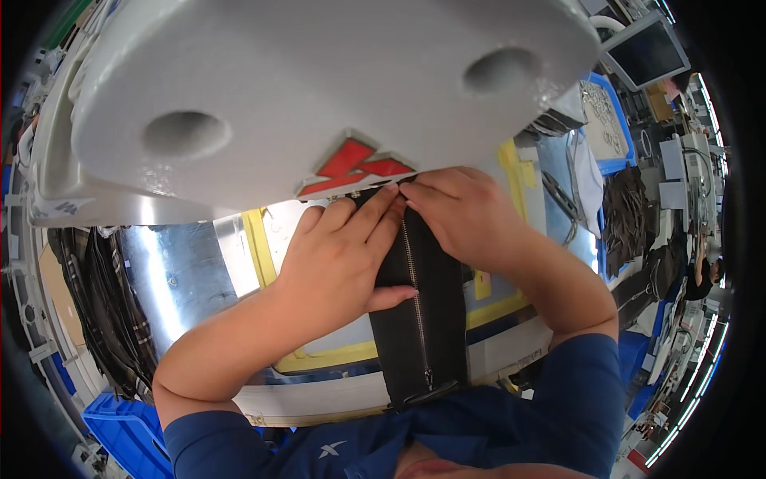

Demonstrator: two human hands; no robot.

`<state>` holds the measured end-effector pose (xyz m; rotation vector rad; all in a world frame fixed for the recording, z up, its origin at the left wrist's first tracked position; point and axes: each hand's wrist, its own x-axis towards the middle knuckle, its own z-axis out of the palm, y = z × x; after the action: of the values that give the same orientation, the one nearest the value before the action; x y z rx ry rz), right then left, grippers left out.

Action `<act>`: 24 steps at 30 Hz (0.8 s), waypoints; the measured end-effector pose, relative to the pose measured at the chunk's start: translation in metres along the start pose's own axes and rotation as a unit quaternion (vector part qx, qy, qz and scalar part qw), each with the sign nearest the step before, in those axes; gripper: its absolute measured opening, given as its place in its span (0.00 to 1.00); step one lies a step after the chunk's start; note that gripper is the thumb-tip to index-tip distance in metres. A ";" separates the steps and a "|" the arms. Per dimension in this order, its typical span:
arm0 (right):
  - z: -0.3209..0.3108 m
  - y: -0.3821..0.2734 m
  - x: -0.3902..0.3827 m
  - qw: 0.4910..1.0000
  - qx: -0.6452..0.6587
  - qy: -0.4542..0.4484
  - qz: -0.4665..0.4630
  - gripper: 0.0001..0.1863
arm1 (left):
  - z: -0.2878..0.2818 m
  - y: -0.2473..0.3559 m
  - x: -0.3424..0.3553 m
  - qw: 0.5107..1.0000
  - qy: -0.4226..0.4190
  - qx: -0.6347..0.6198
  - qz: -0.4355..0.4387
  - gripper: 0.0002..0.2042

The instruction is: The person uses a sewing machine to attach zippers to small fabric pouches. They align the zipper with the pouch edge, sew along the seam, and then trim the excess thread. The process is repeated for multiple pouches, with the person handling the fabric and machine controls throughout.

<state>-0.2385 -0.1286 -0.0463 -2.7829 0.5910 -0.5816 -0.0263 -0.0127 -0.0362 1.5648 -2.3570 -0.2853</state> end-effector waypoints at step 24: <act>-0.009 -0.009 0.007 0.997 -0.033 -0.059 0.038 0.14 | 0.002 -0.017 -0.001 0.995 0.028 -0.094 -0.004 0.42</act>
<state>-0.2329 -0.1249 -0.0335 -2.8176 0.6984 -0.3868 -0.0120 -0.0187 -0.0437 1.4751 -2.2109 -0.4465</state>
